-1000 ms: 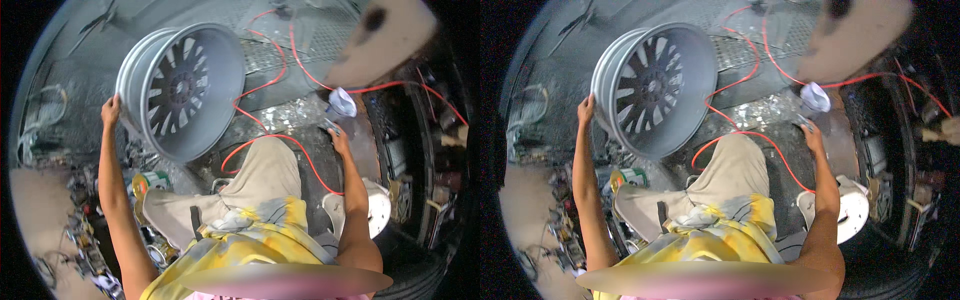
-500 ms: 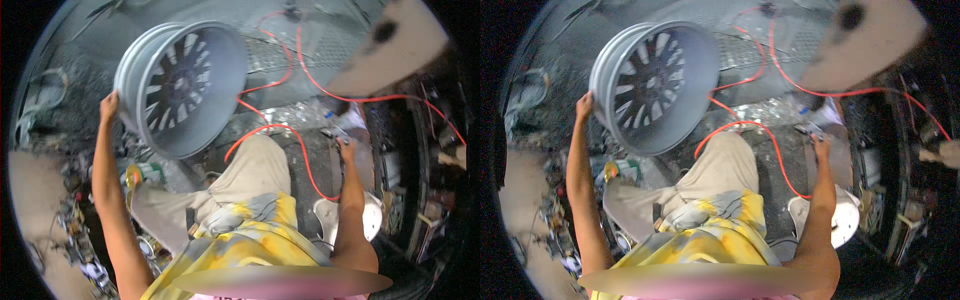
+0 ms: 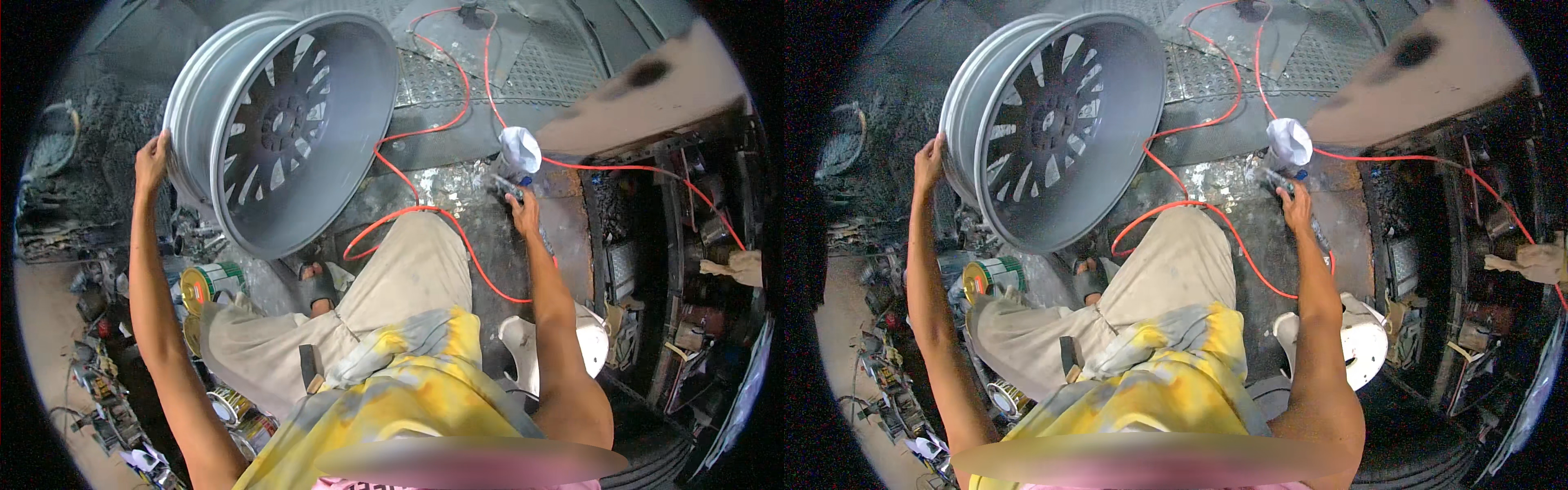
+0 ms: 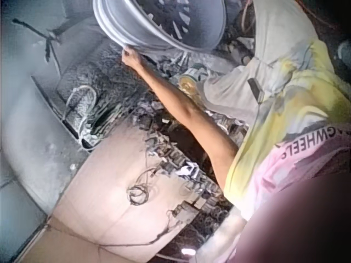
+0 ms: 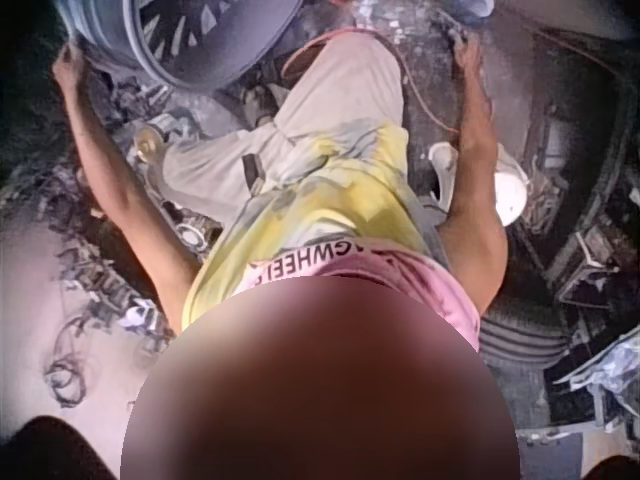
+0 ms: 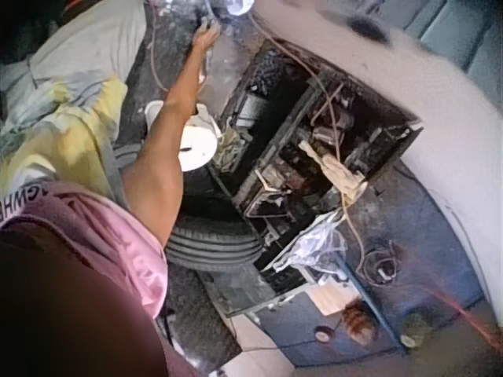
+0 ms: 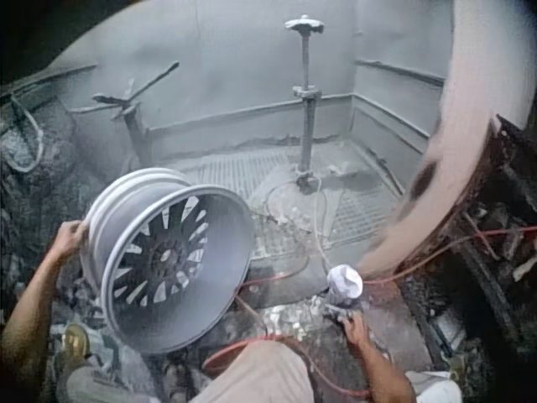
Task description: Painting a car rim using a spray gun.
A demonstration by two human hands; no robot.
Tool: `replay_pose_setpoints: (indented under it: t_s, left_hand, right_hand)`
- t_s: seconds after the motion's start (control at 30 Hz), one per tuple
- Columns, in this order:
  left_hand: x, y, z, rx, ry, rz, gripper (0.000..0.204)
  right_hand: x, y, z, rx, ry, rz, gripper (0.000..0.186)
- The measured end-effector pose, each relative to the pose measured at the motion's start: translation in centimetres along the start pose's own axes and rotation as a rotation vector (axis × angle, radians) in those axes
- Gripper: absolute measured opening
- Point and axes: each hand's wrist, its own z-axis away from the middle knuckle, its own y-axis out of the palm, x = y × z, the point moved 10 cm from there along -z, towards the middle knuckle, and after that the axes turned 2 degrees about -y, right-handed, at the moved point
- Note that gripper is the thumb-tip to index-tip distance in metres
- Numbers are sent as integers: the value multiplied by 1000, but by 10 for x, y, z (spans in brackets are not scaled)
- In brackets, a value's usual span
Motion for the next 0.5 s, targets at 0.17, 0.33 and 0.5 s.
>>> replay_pose_setpoints:
  t_s: [0.17, 0.33, 0.5]
  left_hand:
    - [-14, 9, 0, 36, 114, 108, 56]
    - [-4, 8, 12, 135, 137, 218, 54]
    - [-22, 16, 21, -58, 273, 411, 50]
  right_hand:
    - [-41, 10, -6, 4, 158, 159, 52]
    - [38, -21, 27, -229, 30, 380, 45]
    - [127, 68, 41, 259, -113, 14, 36]
